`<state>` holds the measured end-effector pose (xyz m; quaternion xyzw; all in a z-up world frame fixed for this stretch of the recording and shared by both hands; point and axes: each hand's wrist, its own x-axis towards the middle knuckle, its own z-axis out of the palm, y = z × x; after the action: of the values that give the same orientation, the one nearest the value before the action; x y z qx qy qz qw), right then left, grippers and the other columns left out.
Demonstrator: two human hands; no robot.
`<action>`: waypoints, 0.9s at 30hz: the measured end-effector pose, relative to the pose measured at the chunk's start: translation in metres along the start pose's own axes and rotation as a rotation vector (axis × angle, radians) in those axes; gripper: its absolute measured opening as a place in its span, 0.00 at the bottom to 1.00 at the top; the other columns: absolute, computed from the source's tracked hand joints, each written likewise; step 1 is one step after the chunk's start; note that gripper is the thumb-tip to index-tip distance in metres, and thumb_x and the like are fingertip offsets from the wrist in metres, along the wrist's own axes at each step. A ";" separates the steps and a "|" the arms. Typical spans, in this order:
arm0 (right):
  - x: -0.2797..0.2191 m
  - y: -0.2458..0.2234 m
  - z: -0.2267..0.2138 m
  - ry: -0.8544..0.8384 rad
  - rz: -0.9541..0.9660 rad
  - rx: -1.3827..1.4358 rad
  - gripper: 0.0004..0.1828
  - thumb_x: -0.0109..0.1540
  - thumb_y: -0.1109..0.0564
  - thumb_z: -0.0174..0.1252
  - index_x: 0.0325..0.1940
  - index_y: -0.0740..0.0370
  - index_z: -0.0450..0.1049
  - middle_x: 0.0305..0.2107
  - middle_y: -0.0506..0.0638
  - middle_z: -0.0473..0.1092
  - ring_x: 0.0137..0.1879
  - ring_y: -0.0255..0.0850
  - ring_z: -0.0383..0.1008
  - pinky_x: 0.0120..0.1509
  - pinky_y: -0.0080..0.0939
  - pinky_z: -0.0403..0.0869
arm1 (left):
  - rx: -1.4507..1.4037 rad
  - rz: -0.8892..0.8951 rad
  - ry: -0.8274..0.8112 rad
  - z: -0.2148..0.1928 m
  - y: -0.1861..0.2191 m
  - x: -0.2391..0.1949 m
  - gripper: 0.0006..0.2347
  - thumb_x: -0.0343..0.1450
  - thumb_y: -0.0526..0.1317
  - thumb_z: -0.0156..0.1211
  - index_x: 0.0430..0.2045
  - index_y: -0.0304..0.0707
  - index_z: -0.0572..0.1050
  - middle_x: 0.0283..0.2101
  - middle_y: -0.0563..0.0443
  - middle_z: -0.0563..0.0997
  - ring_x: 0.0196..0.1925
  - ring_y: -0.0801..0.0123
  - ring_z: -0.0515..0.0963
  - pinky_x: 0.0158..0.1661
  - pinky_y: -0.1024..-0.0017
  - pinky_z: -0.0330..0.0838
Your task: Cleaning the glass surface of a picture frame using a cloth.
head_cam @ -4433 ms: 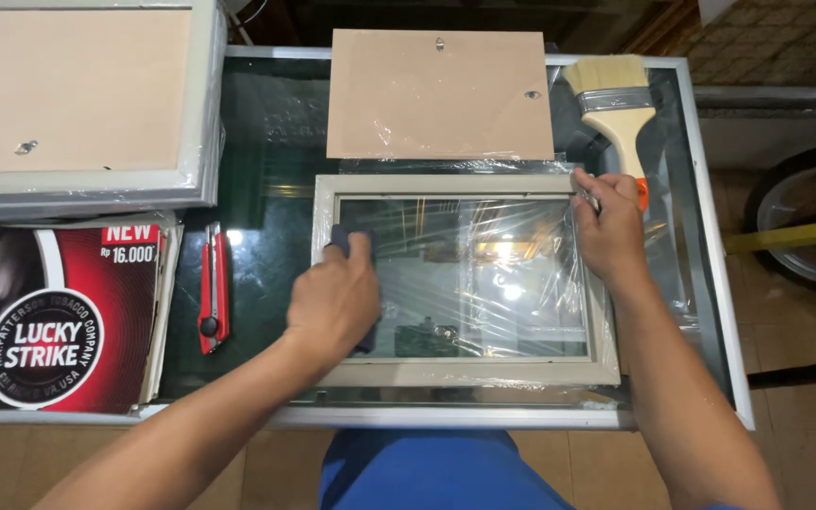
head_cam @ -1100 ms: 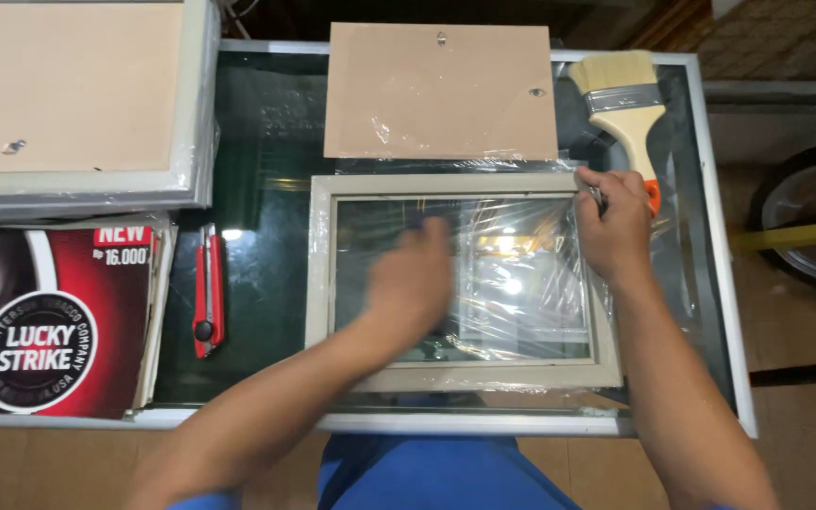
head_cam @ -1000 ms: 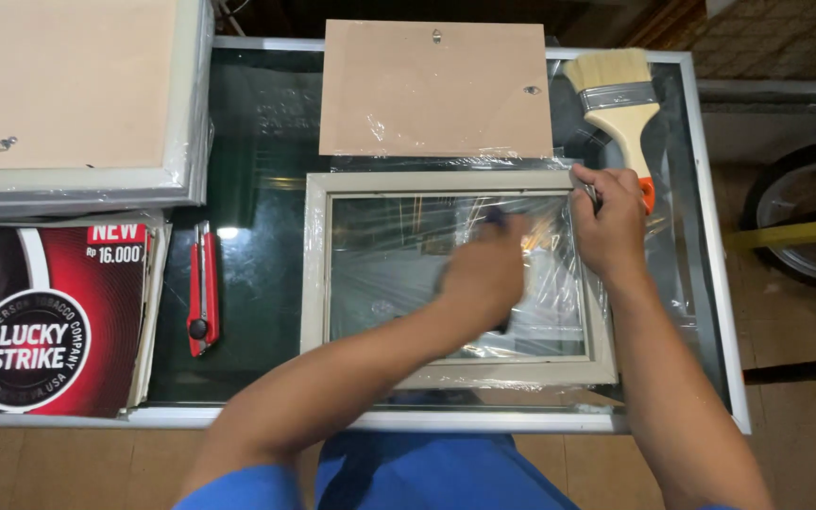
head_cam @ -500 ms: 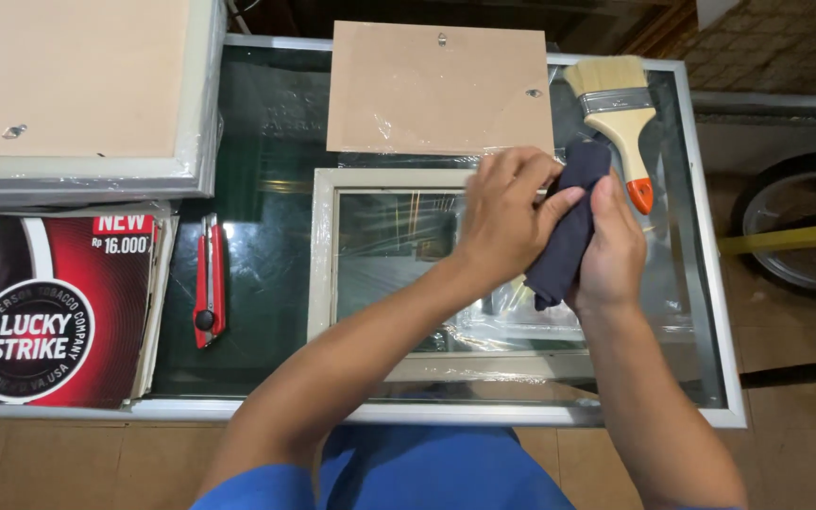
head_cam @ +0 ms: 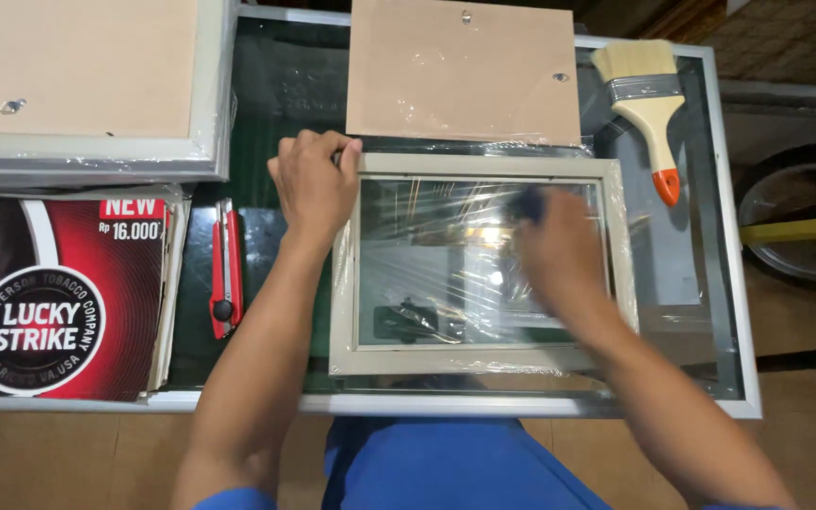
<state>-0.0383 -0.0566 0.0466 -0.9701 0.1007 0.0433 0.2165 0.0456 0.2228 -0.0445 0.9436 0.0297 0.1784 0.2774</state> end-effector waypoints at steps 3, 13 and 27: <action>-0.037 -0.057 0.028 -0.252 -0.428 0.150 0.20 0.55 0.62 0.55 0.52 0.63 0.73 0.47 0.62 0.71 0.51 0.57 0.72 0.54 0.55 0.73 | -0.025 -0.013 0.020 -0.001 0.000 0.000 0.06 0.71 0.52 0.68 0.29 0.60 0.80 0.31 0.59 0.76 0.44 0.58 0.77 0.48 0.57 0.68; 0.027 -0.087 0.080 0.048 -0.977 -0.207 0.22 0.58 0.55 0.63 0.55 0.61 0.70 0.40 0.58 0.71 0.46 0.59 0.76 0.44 0.57 0.77 | -0.041 -0.059 0.043 -0.007 0.003 0.002 0.07 0.72 0.51 0.65 0.28 0.56 0.79 0.29 0.57 0.78 0.43 0.59 0.79 0.47 0.59 0.69; -0.027 0.100 -0.089 -0.573 -0.332 -0.441 0.19 0.56 0.57 0.60 0.50 0.42 0.81 0.48 0.36 0.79 0.55 0.34 0.79 0.61 0.40 0.79 | -0.005 -0.005 0.041 -0.018 0.021 -0.002 0.11 0.71 0.51 0.67 0.25 0.46 0.82 0.32 0.50 0.77 0.39 0.59 0.72 0.47 0.59 0.62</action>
<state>-0.0828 -0.1788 0.0889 -0.9451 -0.1335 0.2970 0.0265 0.0364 0.2142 -0.0199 0.9388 0.0372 0.1973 0.2798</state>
